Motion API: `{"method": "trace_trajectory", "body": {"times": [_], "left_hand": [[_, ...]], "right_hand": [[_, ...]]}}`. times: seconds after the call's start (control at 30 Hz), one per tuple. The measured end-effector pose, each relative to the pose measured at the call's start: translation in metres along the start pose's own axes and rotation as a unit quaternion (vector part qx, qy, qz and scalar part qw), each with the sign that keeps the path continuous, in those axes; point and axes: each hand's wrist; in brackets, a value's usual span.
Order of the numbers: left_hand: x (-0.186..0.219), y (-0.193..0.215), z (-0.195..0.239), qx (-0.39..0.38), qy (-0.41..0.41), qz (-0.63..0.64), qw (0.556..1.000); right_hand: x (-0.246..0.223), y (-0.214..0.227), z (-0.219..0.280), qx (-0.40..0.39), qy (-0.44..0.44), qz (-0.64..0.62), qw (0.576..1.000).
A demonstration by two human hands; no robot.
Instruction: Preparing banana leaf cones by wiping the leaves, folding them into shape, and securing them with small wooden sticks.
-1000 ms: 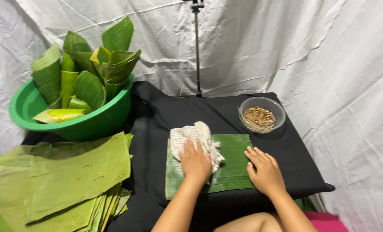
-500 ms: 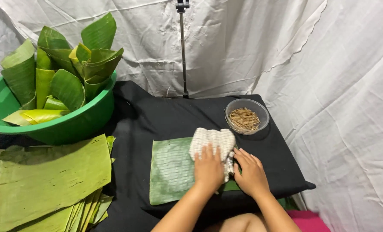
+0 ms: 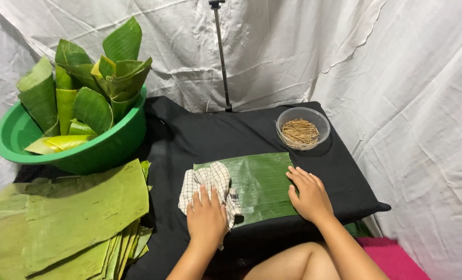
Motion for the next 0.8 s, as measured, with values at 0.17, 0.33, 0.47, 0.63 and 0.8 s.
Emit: {"method": "trace_trajectory", "body": {"times": [0.17,0.33,0.47,0.63,0.8], "left_hand": [[0.051,-0.010,-0.014,-0.019,-0.033,0.020,0.999],[0.126,-0.003,-0.030,-0.088,-0.064,0.043,0.993],[0.168,0.012,-0.033,-0.087,-0.097,0.070,0.989],[0.179,-0.005,-0.024,0.018,-0.089,0.121,0.989],[0.124,0.025,-0.006,-0.061,-0.118,0.107,0.985]], "right_hand": [[0.003,-0.002,0.006,0.041,0.002,-0.031,0.999],[0.012,-0.009,0.004,0.031,0.005,-0.033,0.999],[0.021,-0.015,0.005,0.036,0.020,-0.036,0.999],[0.031,-0.021,0.006,0.062,0.041,-0.037,0.997],[0.021,-0.013,0.005,0.041,0.012,-0.033,0.999]]}}
Point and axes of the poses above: each hand's wrist, its own z-axis away from the middle knuckle, its own y-axis out of the back of the hand, x = y × z, and after that the axes turned 12 degrees about x, right-handed
